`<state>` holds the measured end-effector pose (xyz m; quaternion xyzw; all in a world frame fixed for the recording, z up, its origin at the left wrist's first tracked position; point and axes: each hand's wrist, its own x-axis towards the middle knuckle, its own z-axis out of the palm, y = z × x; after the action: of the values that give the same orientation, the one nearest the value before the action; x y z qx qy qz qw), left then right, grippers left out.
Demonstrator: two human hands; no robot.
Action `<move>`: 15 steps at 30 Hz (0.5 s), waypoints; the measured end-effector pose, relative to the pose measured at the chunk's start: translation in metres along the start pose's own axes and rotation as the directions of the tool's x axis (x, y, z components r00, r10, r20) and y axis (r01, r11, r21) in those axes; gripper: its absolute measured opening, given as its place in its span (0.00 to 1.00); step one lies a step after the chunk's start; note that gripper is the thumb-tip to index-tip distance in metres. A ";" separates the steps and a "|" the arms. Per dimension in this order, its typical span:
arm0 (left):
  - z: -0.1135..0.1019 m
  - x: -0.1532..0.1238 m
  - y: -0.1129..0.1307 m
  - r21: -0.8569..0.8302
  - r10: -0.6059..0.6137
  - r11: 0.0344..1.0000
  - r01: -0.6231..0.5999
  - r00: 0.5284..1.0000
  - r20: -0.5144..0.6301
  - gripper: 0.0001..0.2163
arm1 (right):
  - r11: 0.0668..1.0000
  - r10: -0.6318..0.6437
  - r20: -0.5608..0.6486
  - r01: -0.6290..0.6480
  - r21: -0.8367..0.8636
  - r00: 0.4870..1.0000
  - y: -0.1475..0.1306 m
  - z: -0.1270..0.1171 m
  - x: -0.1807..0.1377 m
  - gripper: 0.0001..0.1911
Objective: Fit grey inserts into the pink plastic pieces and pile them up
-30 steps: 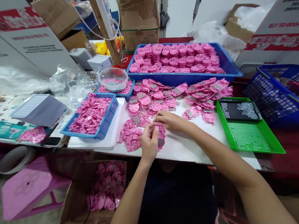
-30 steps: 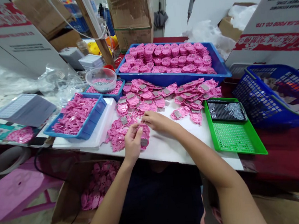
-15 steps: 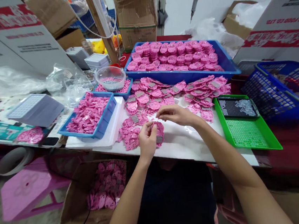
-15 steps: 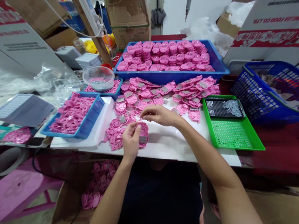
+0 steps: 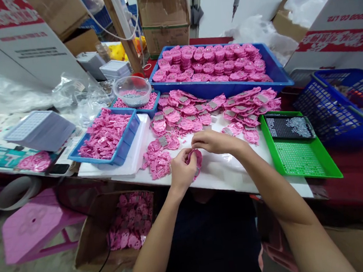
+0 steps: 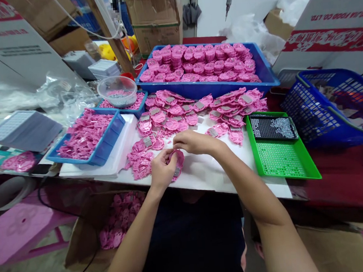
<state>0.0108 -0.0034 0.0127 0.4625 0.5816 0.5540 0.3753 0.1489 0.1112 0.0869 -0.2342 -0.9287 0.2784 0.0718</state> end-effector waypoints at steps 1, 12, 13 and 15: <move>0.000 0.000 0.000 0.019 0.006 1.000 -0.007 1.000 0.004 0.10 | 1.000 0.010 0.005 -0.010 -0.015 1.000 0.000 0.001 0.000 0.11; -0.002 0.003 0.001 -0.118 -0.009 0.993 0.012 1.000 0.028 0.13 | 0.988 0.009 0.043 -0.015 0.154 0.999 0.003 -0.001 -0.002 0.15; -0.002 0.003 0.002 -0.149 -0.022 0.988 0.027 0.999 0.034 0.14 | 0.984 0.011 0.037 -0.018 0.175 0.999 0.002 -0.003 -0.001 0.17; -0.001 0.004 0.004 -0.194 -0.037 0.980 0.045 0.998 0.043 0.14 | 0.985 0.030 -0.051 -0.021 0.171 0.998 -0.004 -0.007 0.005 0.17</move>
<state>0.0087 0.0001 0.0169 0.4222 0.5265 0.5913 0.4416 0.1452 0.1141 0.0946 -0.2465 -0.8962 0.3513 0.1128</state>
